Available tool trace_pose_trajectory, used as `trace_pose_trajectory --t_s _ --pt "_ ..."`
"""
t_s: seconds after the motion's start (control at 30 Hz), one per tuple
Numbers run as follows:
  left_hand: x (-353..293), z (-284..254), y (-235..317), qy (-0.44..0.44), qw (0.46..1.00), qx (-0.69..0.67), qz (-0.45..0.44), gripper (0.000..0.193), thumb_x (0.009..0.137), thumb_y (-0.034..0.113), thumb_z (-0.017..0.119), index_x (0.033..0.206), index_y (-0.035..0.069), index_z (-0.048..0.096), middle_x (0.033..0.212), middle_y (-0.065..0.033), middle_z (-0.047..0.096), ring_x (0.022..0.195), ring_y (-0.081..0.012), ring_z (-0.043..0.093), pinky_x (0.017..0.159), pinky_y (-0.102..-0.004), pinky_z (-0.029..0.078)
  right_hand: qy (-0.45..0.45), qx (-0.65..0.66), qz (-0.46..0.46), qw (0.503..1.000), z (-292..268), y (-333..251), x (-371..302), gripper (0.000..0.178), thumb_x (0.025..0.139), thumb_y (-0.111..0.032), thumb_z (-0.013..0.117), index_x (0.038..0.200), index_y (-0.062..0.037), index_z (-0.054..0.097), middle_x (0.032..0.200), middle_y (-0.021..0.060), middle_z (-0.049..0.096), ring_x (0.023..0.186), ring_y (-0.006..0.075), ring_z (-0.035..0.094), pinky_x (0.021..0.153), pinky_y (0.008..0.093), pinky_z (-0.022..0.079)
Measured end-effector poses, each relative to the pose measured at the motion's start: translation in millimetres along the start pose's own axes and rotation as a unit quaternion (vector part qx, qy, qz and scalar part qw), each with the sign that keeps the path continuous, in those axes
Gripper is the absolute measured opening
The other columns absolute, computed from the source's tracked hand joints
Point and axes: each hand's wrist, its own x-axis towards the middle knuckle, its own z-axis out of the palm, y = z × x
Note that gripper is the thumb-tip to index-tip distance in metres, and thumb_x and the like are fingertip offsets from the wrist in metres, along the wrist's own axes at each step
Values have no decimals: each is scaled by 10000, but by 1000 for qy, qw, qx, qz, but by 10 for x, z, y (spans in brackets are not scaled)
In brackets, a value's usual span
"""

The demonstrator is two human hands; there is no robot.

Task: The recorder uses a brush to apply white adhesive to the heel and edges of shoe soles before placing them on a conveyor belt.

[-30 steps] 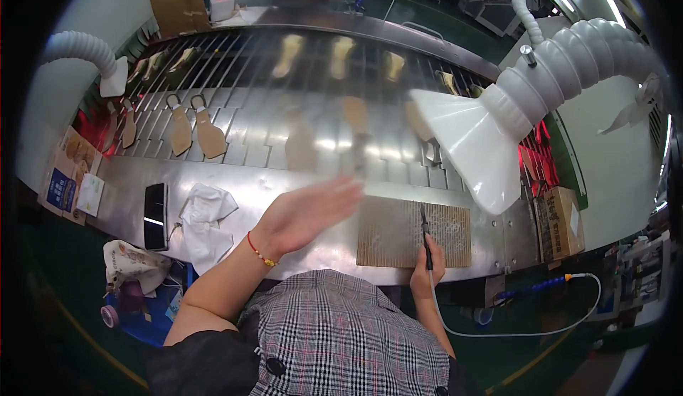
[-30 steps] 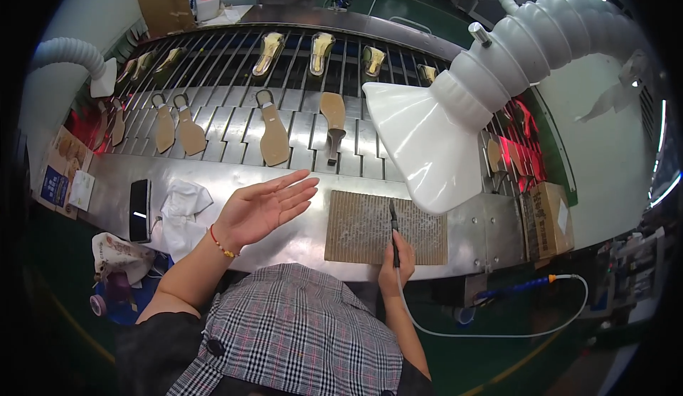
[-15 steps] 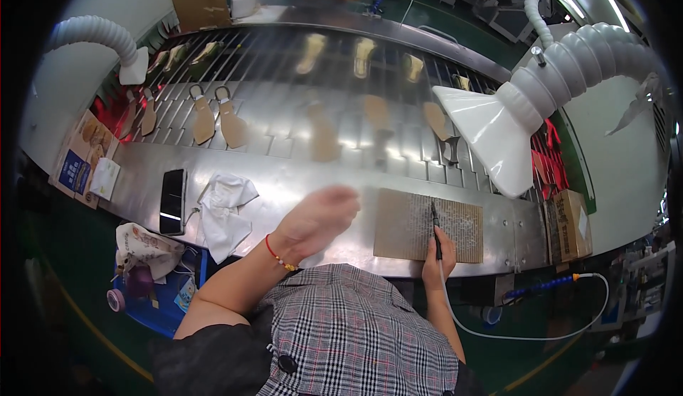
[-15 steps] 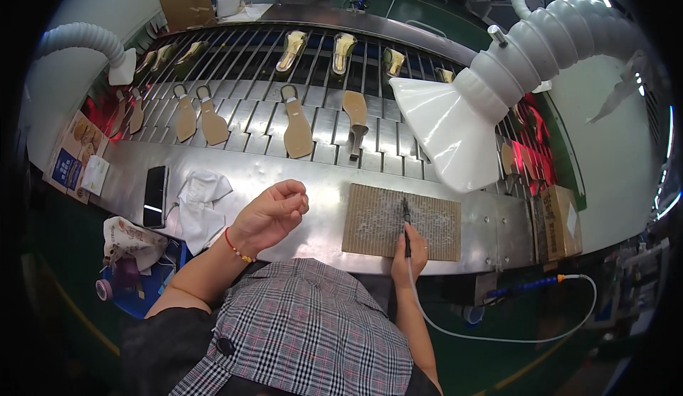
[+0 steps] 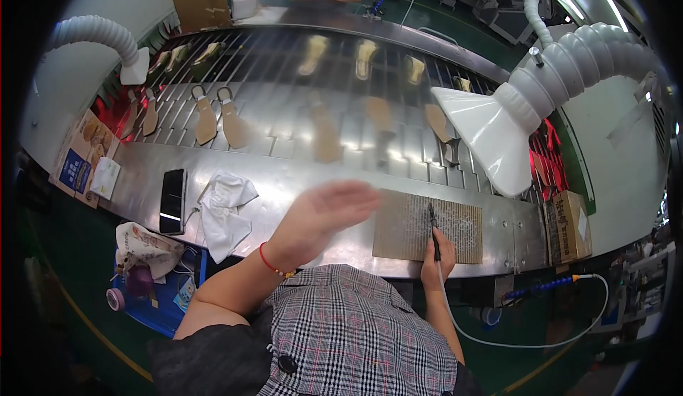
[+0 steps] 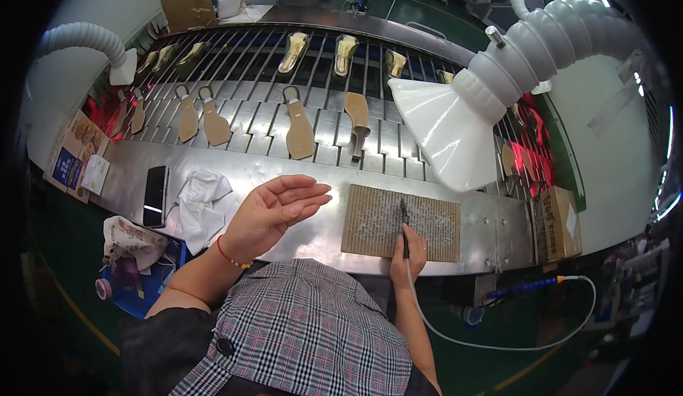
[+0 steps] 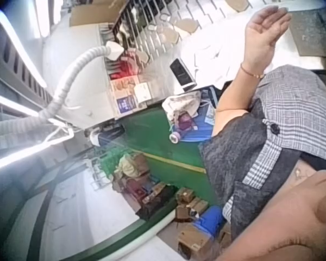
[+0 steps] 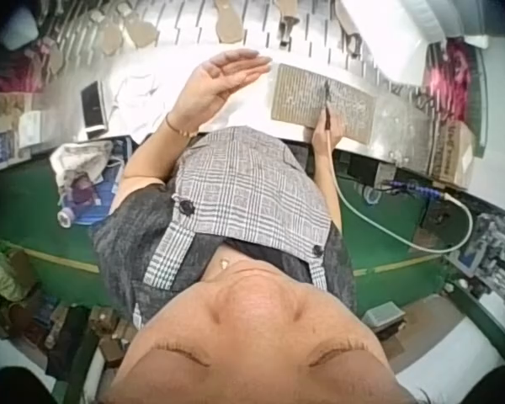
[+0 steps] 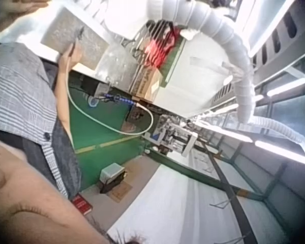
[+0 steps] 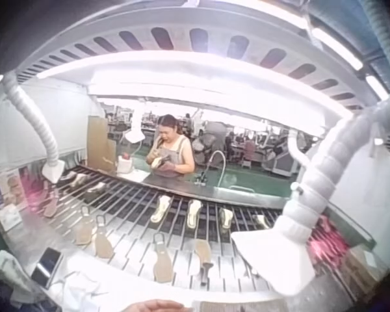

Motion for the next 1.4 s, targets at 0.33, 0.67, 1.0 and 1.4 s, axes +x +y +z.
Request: trace_pose_trajectory --t_s 0.33,0.67,1.0,1.4 --pt "43 -14 -58 -17 998 65 7 419 887 -54 643 1279 17 516 1377 -202 532 1313 -282 507 1112 -353 417 -5 -5 -7 1000 -15 10 -8 283 849 7 630 1129 7 671 1070 184 686 985 348 636 896 407 485" --pt "95 -68 -170 -29 998 4 53 495 891 -84 601 1335 47 429 1500 -212 380 1381 -320 414 1132 -369 397 -4 -7 -14 1000 -31 -21 2 274 844 0 631 1115 8 675 1058 186 688 977 350 638 893 410 485" --pt "105 -7 -201 21 994 108 16 537 871 -79 639 1343 57 420 1461 -154 430 1293 -298 518 934 -327 552 -10 30 42 999 -63 68 -78 278 906 -53 606 1173 0 664 1086 178 666 972 307 628 899 373 469" --pt "-757 -1261 33 325 762 540 152 339 890 31 624 1227 63 604 1208 -76 647 991 -178 682 659 -275 560 -140 720 377 566 -70 28 169 463 1009 -197 440 1428 -2 418 1399 141 540 1138 228 596 899 312 484"
